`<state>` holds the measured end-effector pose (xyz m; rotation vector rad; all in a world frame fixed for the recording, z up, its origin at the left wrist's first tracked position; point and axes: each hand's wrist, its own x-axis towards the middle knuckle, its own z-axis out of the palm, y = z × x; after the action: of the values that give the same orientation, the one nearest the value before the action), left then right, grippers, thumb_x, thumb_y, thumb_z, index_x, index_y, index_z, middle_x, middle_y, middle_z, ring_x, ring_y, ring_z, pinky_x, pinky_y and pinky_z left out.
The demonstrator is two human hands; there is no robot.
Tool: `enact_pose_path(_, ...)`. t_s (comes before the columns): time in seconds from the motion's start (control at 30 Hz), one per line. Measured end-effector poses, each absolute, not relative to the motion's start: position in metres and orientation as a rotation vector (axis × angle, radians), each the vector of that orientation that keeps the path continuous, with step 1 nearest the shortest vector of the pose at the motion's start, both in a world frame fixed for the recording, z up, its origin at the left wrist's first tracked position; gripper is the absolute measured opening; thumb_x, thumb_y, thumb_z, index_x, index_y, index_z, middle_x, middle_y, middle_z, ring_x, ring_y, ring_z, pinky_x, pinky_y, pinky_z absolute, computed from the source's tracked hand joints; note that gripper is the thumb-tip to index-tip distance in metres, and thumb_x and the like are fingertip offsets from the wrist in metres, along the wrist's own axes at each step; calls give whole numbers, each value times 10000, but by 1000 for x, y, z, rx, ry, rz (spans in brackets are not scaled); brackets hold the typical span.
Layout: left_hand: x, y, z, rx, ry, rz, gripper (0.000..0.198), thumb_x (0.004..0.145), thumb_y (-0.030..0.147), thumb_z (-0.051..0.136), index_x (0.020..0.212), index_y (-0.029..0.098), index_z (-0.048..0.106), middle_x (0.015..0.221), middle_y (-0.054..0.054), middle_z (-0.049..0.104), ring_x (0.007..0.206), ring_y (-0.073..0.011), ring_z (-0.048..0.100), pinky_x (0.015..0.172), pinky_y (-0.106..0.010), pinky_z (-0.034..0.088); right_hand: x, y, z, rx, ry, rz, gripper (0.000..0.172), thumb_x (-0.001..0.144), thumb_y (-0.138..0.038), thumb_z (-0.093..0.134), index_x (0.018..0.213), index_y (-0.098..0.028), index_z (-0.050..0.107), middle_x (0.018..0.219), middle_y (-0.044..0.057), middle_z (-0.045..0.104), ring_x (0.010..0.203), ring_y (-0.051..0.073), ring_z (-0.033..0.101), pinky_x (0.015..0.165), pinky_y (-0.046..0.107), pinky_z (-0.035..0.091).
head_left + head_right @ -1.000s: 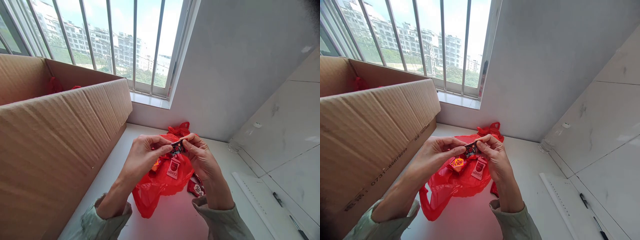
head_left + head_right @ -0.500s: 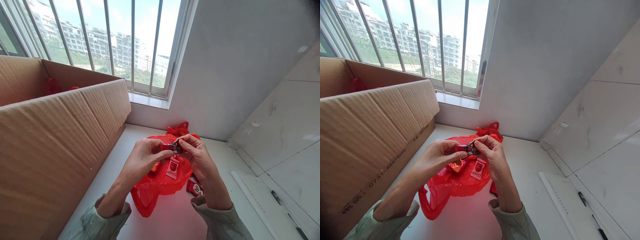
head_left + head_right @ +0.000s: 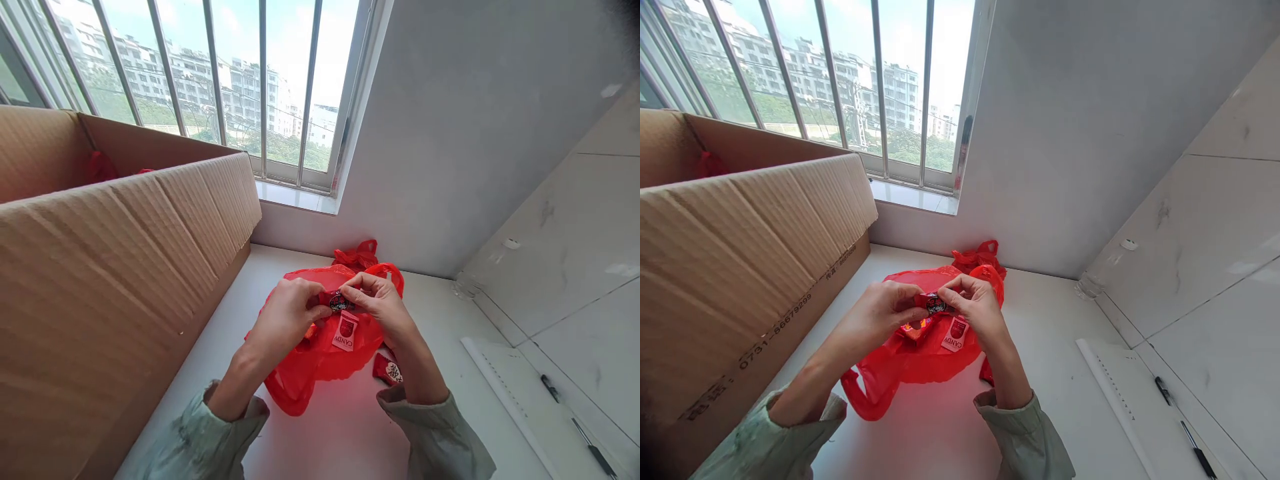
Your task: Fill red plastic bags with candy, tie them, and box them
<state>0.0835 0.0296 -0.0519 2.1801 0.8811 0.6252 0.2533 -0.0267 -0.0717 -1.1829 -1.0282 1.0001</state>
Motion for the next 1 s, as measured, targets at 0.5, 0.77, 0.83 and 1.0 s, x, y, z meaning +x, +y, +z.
enact_pose_path(0.5,82,28,-51,2289,905,621,130,749,93,480,691,202,520,670,19,576,638,-157,482,576,-272,301,253,-29,-72,-1235,-1101,1011,268,719,-429,789,832,-203,700,758,-11,686,672,117,614,610,226,488)
enact_pose_path(0.77,82,30,-51,2275,894,592,104,741,123,504,681,195,550,660,20,595,624,-145,508,566,-253,322,252,-33,-67,-1334,-1254,984,210,696,-330,790,819,-191,694,730,-21,639,635,107,558,601,240,442)
enact_pose_path(0.83,80,30,-51,2271,896,591,123,738,122,512,643,198,500,613,37,552,589,-131,466,542,-246,303,251,-34,-65,-1369,-1265,995,214,694,-327,787,819,-187,684,712,-20,632,621,108,553,592,244,436)
enact_pose_path(1.0,78,30,-52,2281,835,550,209,715,89,509,579,197,391,544,54,468,538,-114,384,507,-254,248,253,-38,-60,-1461,-1305,1030,191,708,-314,764,808,-191,658,654,-20,615,598,131,575,596,270,439)
